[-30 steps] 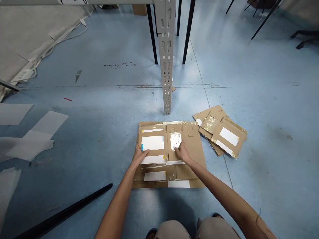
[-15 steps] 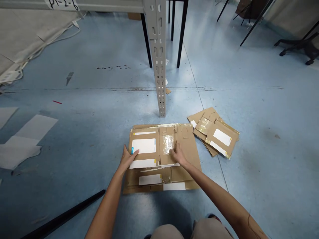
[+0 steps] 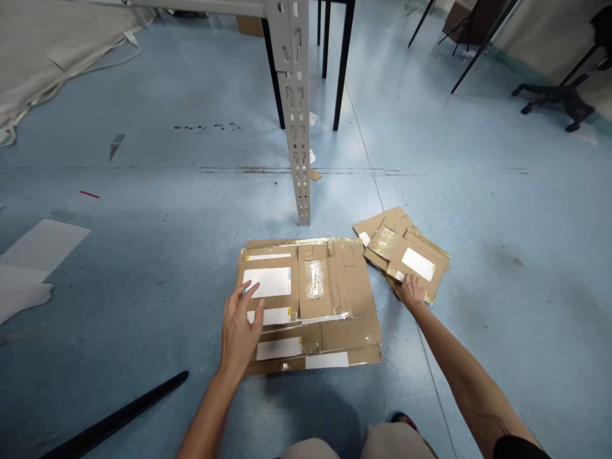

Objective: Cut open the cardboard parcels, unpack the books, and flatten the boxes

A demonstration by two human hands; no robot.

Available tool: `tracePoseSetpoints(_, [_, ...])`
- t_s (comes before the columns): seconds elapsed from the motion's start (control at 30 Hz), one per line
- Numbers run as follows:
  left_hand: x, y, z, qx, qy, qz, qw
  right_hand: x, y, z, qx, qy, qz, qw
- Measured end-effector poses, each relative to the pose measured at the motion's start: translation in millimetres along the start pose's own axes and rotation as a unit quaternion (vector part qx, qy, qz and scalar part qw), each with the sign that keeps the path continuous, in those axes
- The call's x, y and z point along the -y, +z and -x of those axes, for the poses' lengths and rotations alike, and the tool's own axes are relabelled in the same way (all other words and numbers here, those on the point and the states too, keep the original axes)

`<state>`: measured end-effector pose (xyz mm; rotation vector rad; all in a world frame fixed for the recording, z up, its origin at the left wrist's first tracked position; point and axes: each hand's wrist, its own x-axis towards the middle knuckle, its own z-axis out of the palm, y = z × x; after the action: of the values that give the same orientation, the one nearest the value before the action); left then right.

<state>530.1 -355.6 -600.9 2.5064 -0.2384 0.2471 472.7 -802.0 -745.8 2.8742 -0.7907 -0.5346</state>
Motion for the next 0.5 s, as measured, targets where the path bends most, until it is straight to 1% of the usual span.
tracePoseSetpoints(0.13, [-11.9,9.0,6.2,0.014,0.013,0.023,1.000,-0.4,5.7,-7.9,0.025,0.021,0.001,0.999])
tracePoseSetpoints(0.2, [-15.0,12.2,9.9,0.024,0.022,0.026,0.999,1.4,4.7,-12.5,0.030,0.015,-0.001,0.999])
tracePoseSetpoints(0.27, [-13.8,15.9,12.9,0.031,0.026,0.020,0.999,2.4,0.4,-16.4,0.034,0.003,-0.004,0.999])
tracePoseSetpoints(0.37, [-1.2,26.0,13.4,0.055,0.038,-0.004,0.998,2.4,-14.8,-22.8,0.028,-0.011,-0.013,0.999])
tracePoseSetpoints(0.5, [25.3,49.8,9.4,0.114,0.069,-0.060,0.989,5.9,-48.9,-38.4,-0.010,-0.004,-0.024,1.000])
